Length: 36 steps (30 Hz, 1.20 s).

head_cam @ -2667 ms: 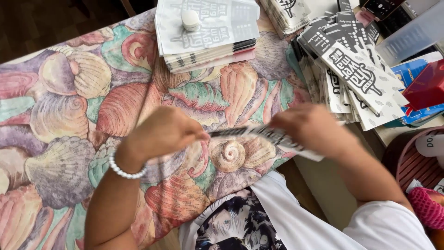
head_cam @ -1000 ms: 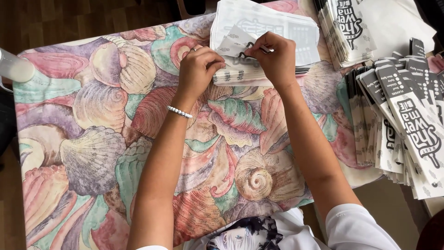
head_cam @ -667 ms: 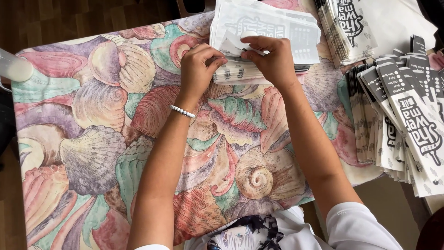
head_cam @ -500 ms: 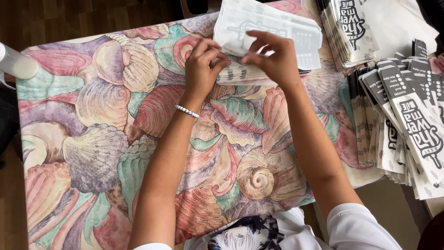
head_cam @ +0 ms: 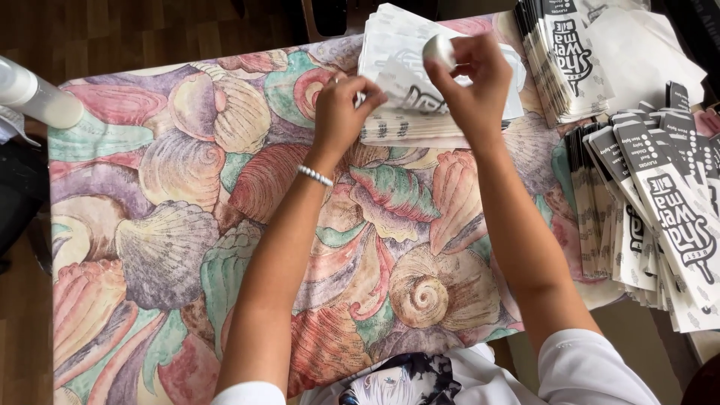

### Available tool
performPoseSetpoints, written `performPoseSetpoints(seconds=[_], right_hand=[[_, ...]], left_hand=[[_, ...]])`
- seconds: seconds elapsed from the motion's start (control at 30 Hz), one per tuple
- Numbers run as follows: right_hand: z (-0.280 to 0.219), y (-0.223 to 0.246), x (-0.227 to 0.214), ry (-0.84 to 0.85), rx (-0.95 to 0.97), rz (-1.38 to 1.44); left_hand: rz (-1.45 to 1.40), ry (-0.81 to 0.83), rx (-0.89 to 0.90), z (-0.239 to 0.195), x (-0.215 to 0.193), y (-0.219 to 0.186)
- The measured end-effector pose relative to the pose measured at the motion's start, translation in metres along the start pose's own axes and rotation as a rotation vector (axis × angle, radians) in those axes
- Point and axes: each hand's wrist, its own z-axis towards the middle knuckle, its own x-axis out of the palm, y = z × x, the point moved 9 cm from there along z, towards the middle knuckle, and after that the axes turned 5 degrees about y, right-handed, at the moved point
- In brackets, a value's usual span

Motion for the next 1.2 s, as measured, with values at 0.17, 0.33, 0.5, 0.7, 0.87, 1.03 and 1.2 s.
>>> performPoseSetpoints(seconds=[0.17, 0.33, 0.5, 0.7, 0.87, 1.03, 1.2], right_hand=[[-0.031, 0.049, 0.032, 0.111, -0.248, -0.041], [-0.008, -0.061, 0.054, 0.115, 0.032, -0.452], [-0.025, -0.045, 0.020, 0.073, 0.134, -0.153], [-0.072, -0.061, -0.043, -0.001, 0.399, 0.961], [-0.098, -0.059, -0.052, 0.020, 0.598, 1.196], [-0.120, -0.110, -0.030, -0.039, 0.702, 0.665], [-0.130, -0.120, -0.013, 0.005, 0.724, 0.652]], left_hand=[[-0.190, 0.028, -0.046, 0.055, -0.011, -0.013], [-0.187, -0.080, 0.096, 0.069, -0.028, -0.045], [-0.142, -0.070, 0.144, 0.030, -0.033, -0.045], [-0.068, -0.012, 0.173, -0.040, -0.053, -0.066], [-0.127, 0.078, 0.095, -0.092, -0.059, -0.070], [-0.232, 0.192, 0.004, -0.133, -0.050, -0.054], [-0.503, 0.051, -0.213, -0.164, -0.054, -0.026]])
